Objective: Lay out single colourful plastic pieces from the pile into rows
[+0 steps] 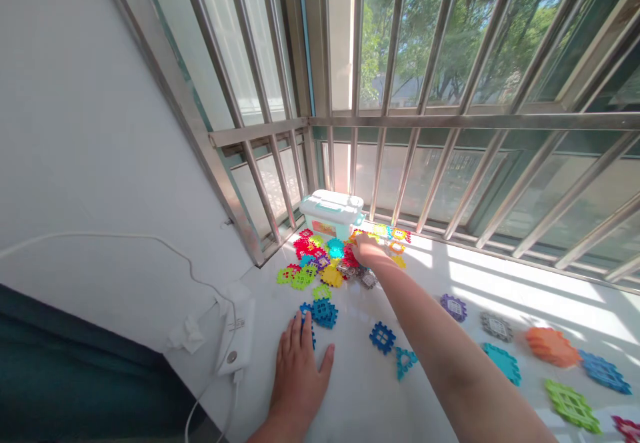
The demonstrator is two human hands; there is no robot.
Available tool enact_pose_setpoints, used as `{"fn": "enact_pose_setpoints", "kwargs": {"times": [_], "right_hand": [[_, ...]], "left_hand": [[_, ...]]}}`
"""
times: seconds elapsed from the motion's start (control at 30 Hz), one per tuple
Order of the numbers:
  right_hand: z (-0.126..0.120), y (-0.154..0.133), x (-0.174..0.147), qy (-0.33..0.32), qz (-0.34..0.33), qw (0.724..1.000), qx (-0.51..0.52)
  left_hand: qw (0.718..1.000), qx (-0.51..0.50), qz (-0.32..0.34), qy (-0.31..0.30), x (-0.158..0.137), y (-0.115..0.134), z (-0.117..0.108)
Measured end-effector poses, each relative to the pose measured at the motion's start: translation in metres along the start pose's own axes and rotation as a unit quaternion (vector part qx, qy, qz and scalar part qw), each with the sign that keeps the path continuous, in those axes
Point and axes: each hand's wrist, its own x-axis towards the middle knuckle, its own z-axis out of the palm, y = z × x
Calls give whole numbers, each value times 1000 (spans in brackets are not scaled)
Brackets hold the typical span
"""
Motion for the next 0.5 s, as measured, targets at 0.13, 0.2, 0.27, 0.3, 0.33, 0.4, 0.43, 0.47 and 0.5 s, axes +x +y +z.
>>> {"fn": "enact_pose_setpoints", "kwargs": {"times": [0.13, 0.2, 0.27, 0.3, 0.33, 0.4, 0.43, 0.47, 0.5], "right_hand": [[12, -22, -30, 7, -35, 999, -5], [14, -30, -41, 6, -69, 998, -8], [11, -32, -46, 8, -90, 996, -9], [7, -30, -45, 12, -89, 996, -9], [1, -25, -42, 19, -80, 997, -11], [-12, -9, -33, 43, -36, 998, -20], [-20, 3, -27, 58, -8, 998, -27], [-27, 15, -21, 70, 24, 997, -35], [-33, 28, -15, 82, 51, 994, -42]], "left_hand": [[1000, -6, 0, 3, 0, 0, 1], [1000, -8, 0, 3, 1, 0, 1], [1000, -9, -2, 3, 1, 0, 1], [1000, -9, -2, 3, 1, 1, 1], [1000, -8, -3, 4, 1, 1, 1], [1000, -4, -3, 4, 0, 1, 0], [1000, -1, -1, 4, 0, 1, 1], [1000, 1, 0, 4, 0, 1, 1], [1000, 3, 1, 3, -1, 1, 1]]}}
